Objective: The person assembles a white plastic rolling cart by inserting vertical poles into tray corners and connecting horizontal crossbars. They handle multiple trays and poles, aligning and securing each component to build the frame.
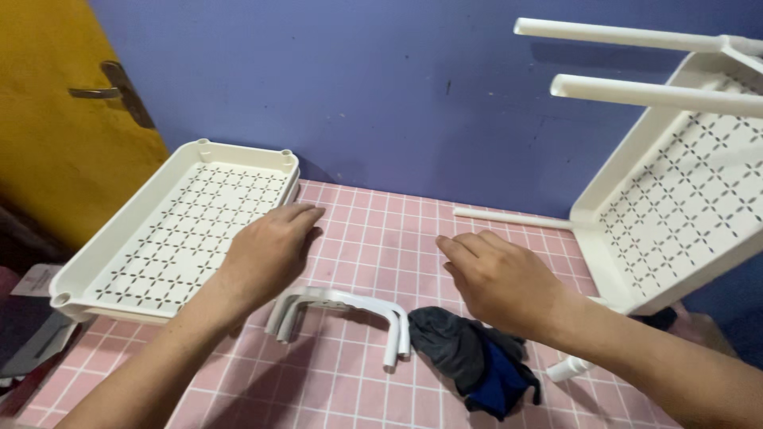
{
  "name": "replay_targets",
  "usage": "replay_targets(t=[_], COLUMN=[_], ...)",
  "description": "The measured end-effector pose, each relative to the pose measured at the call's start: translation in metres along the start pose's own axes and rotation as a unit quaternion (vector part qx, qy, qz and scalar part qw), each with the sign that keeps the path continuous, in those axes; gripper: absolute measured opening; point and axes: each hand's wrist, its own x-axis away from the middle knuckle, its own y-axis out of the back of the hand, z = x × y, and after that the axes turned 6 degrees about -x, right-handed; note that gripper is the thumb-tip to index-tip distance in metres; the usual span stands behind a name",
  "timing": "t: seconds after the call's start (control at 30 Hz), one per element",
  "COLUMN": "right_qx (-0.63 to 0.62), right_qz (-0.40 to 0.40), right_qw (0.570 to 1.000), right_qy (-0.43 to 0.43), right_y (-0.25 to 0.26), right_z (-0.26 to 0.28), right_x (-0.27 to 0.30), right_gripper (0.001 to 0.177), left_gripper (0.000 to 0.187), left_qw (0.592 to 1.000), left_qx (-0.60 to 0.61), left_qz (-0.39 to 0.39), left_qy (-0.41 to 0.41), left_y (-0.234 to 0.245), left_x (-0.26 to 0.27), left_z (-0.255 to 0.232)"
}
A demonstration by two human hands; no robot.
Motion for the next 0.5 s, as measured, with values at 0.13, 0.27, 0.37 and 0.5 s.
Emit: replay_targets(t=[0.13, 0.27, 0.37, 0.5], right_qx=[-0.039, -0.119, -0.203, -0.318], right_qz=[0.034, 0.079, 0.133, 0.159], right_qw=[0.998, 0.990, 0.969, 0.928], right_qy=[0.040, 0.014, -0.043, -0.111], right_y=[-0.036, -0.076, -0.107, -0.151], right_z=[0.013, 0.023, 0.024, 0.026], right_x=[-0.055, -0.104, -0.141, -0.179], right_gripper=[0.033, 0.034, 0.035, 0.044], left_gripper=[0.034, 0.036, 0.034, 0.032], left_qw=[0.992, 0.972, 0.953, 0.915], left_qx=[-0.034, -0.076, -0.123, -0.143], left_qz=[0.043, 0.048, 0.074, 0.105], left_qy=[0.117, 0.216, 0.265, 0.361], left_y=[0.020, 0.027, 0.024, 0.016], left_x=[0.006, 0.017, 0.027, 0.042], left_z=[0.057, 0.124, 0.170, 0.214])
